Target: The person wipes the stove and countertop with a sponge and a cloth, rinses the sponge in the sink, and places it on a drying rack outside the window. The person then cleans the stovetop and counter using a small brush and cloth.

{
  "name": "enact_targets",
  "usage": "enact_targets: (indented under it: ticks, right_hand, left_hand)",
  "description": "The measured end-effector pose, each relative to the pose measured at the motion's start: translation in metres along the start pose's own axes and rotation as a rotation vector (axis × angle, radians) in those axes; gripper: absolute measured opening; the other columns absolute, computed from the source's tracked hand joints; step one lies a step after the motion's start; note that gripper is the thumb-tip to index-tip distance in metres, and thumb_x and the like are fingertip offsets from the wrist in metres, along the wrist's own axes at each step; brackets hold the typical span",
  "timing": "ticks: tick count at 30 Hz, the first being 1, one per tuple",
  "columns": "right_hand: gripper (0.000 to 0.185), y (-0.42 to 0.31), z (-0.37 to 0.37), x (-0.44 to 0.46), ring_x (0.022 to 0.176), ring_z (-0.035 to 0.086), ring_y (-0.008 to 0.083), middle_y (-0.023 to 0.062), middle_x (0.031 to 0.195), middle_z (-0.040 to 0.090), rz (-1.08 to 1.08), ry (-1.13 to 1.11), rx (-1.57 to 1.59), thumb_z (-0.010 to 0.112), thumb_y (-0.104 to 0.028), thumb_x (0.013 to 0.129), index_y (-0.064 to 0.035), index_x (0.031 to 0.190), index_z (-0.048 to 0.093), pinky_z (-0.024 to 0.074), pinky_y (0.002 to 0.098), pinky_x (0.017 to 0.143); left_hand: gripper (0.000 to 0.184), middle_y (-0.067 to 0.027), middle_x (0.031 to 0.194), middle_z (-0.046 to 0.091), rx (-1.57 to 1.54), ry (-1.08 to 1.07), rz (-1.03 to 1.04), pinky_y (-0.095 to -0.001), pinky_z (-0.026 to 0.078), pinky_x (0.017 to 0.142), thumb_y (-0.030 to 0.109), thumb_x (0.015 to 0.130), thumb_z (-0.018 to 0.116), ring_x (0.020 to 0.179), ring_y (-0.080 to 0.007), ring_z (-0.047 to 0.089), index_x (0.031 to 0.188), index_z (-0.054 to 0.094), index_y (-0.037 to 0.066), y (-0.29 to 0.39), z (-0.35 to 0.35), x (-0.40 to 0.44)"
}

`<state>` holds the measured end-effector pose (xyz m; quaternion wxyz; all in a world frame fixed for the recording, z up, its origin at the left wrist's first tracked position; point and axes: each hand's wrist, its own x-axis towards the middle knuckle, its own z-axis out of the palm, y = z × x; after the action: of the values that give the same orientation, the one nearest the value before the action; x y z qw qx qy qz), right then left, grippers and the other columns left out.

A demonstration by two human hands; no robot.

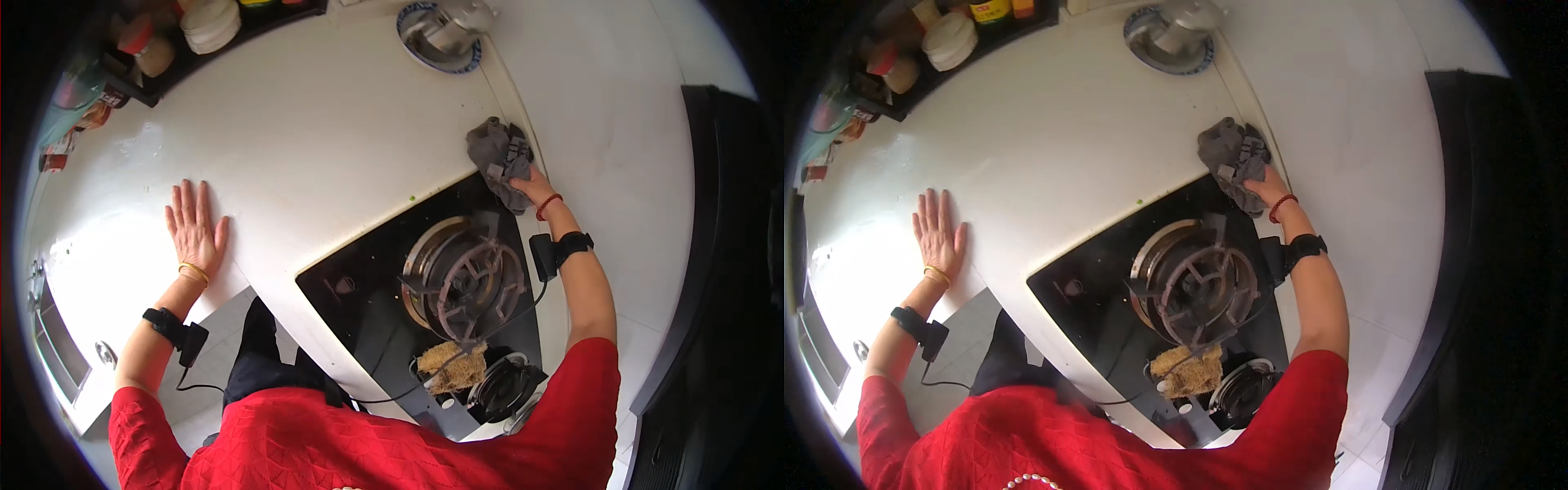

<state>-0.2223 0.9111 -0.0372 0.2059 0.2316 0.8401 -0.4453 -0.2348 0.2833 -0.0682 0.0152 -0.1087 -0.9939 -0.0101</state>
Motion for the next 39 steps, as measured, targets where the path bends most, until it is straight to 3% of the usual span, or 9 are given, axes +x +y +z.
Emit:
enact_targets:
  ticks: [3,9,14,15,22,24,28,32,39]
  right_hand:
    - [0.061,-0.095,0.03,0.006,0.101,0.052,0.025,0.0157,0.11,0.054,0.026,0.099,-0.384,0.065,-0.019,0.07,0.0048,0.12,0.04,0.04,0.031,0.087]
    - [0.048,-0.123,0.073,0.032,0.101,0.052,0.0367,0.0231,0.109,0.054,-0.097,0.061,-0.882,0.061,-0.019,0.065,0.0001,0.108,0.05,0.0426,0.0388,0.087]
    - [0.057,-0.156,0.139,-0.002,0.107,0.047,0.0377,0.0234,0.117,0.048,0.082,0.097,-0.885,0.059,-0.023,0.068,-0.0026,0.118,0.04,0.0399,0.0404,0.091]
    - [0.064,-0.148,0.149,-0.003,0.099,0.052,0.0373,0.0229,0.106,0.054,0.021,0.172,-0.873,0.065,-0.028,0.063,-0.0013,0.115,0.04,0.0423,0.0396,0.085]
    - [0.068,-0.175,0.222,-0.038,0.103,0.05,0.0365,0.0248,0.108,0.053,-0.262,0.12,-0.059,0.065,-0.026,0.06,0.005,0.116,0.042,0.0389,0.0346,0.09]
    - [0.063,-0.205,0.198,-0.064,0.101,0.052,0.031,0.0208,0.108,0.054,-0.243,0.24,-0.045,0.066,-0.022,0.062,0.0061,0.114,0.043,0.0403,0.0332,0.088]
    - [0.044,-0.213,0.112,-0.083,0.096,0.056,0.0231,0.0133,0.105,0.056,-0.348,0.073,0.584,0.061,-0.007,0.071,0.0042,0.112,0.047,0.0446,0.0328,0.082]
    - [0.045,-0.207,0.062,-0.106,0.096,0.056,0.0224,0.0134,0.107,0.055,-0.204,0.117,1.071,0.059,-0.02,0.078,0.0029,0.114,0.046,0.0444,0.0359,0.086]
    - [0.076,-0.092,0.042,-0.019,0.107,0.05,0.0288,0.0147,0.115,0.052,0.253,0.289,-0.489,0.07,-0.039,0.065,-0.0006,0.123,0.039,0.0405,0.0408,0.089]
  left_hand:
    - [0.066,-0.0153,0.142,0.015,-0.021,-0.019,-0.003,-0.0469,0.005,0.105,0.033,0.08,0.049,0.132,-0.0317,0.008,0.135,0.024,0.009,0.0,-0.003,0.0]
    - [0.064,-0.0154,0.142,0.016,-0.037,-0.04,-0.021,-0.0475,0.005,0.105,0.036,0.081,0.047,0.132,-0.0321,0.008,0.135,0.025,0.01,-0.001,-0.007,0.0]
    - [0.063,-0.0155,0.142,0.016,-0.06,-0.016,-0.004,-0.0478,0.005,0.105,0.038,0.082,0.045,0.132,-0.0323,0.008,0.135,0.024,0.01,-0.002,-0.005,-0.002]
    - [0.063,-0.0154,0.142,0.016,-0.072,-0.019,-0.012,-0.0478,0.005,0.105,0.038,0.082,0.045,0.132,-0.0322,0.008,0.135,0.024,0.01,-0.003,-0.006,-0.001]
    - [0.064,-0.0151,0.142,0.015,-0.123,-0.018,-0.002,-0.0481,0.005,0.105,0.04,0.082,0.044,0.132,-0.0317,0.007,0.135,0.024,0.009,-0.007,-0.008,0.001]
    - [0.064,-0.0151,0.142,0.015,-0.126,-0.041,-0.01,-0.0483,0.005,0.105,0.04,0.082,0.044,0.132,-0.0316,0.007,0.135,0.024,0.009,-0.008,-0.006,-0.004]
    - [0.063,-0.0152,0.142,0.015,-0.135,-0.049,-0.013,-0.0481,0.006,0.105,0.041,0.082,0.043,0.132,-0.0313,0.008,0.135,0.025,0.009,-0.009,-0.007,-0.003]
    - [0.064,-0.0153,0.141,0.017,-0.148,-0.039,-0.015,-0.0495,0.007,0.104,0.041,0.081,0.045,0.132,-0.0318,0.009,0.134,0.027,0.009,-0.009,-0.004,-0.001]
    - [0.064,-0.0141,0.142,0.017,-0.128,-0.078,-0.028,-0.0484,0.006,0.105,0.037,0.081,0.046,0.132,-0.031,0.009,0.135,0.024,0.01,-0.007,-0.007,0.002]
